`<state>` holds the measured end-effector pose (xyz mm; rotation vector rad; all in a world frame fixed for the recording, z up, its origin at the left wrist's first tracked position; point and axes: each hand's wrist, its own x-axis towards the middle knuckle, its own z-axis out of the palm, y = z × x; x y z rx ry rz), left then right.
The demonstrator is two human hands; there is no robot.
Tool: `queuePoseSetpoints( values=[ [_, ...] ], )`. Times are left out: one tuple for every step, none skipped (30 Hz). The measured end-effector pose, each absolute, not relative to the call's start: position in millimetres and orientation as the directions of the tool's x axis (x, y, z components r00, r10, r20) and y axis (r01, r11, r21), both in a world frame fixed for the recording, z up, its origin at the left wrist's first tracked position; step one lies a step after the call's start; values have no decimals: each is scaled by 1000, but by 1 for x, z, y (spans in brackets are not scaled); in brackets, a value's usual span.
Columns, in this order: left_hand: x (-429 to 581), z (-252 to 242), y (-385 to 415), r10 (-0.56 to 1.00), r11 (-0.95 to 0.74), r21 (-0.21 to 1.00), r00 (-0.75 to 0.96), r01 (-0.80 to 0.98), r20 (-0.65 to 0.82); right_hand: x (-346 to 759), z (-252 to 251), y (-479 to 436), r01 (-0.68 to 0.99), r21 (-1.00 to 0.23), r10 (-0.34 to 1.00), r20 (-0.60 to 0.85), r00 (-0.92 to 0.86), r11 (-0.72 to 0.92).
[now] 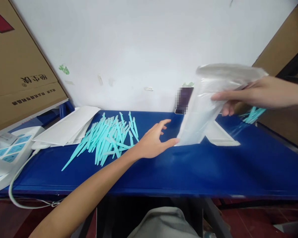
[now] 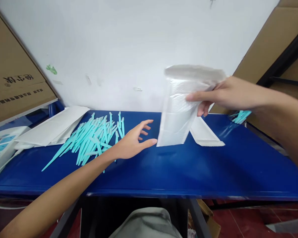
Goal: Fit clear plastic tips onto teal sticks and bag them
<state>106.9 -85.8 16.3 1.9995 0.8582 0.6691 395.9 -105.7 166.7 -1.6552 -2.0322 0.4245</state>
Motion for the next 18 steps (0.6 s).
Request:
queuePoseSetpoints(
  values=[
    [102,18,-91,774,-426,837,618,343,141,406,171,-104,819,-556,976,219,-19,140],
    [97,20,-96,769,-449,820,621,355,152,415,174,-101,808,-585,963,249,103,65],
    [92,20,-102,754,-480,798,637,364,163,425,174,-98,789,-615,934,283,217,3],
    [88,21,-109,732,-517,771,658,371,174,434,172,-95,769,-638,891,329,314,-36],
    [84,21,-117,709,-554,741,682,379,182,443,165,-91,750,-659,848,364,385,-58],
    [80,20,-124,686,-588,709,704,389,182,453,155,-87,737,-675,807,425,410,-19],
    [76,19,-130,670,-616,677,720,403,182,463,141,-83,739,-669,777,509,371,86],
    [72,18,-134,662,-641,642,727,421,184,473,124,-79,713,-678,739,571,357,179],
    [67,17,-136,665,-661,603,721,446,195,484,104,-78,717,-662,704,616,354,218],
    [60,16,-135,679,-674,561,702,480,215,495,84,-77,734,-656,733,585,347,175],
    [51,17,-130,702,-679,514,670,524,243,505,63,-79,733,-672,821,476,316,108],
    [40,18,-121,734,-667,464,620,583,277,514,44,-83,743,-665,894,378,240,82],
    [26,20,-108,770,-637,411,562,652,301,523,26,-87,766,-640,950,273,151,62],
    [10,22,-92,810,-581,348,481,735,336,531,10,-93,800,-599,963,230,142,25],
    [-9,25,-75,847,-495,289,381,820,372,540,-2,-98,834,-552,974,193,118,8],
    [-30,28,-57,871,-400,239,285,885,401,549,-12,-103,858,-512,970,225,90,39],
    [-52,30,-40,894,-301,203,202,932,400,558,-19,-106,879,-469,967,251,34,91],
    [-74,32,-25,921,-201,167,128,965,367,569,-22,-107,902,-413,967,254,-18,125]
  ],
)
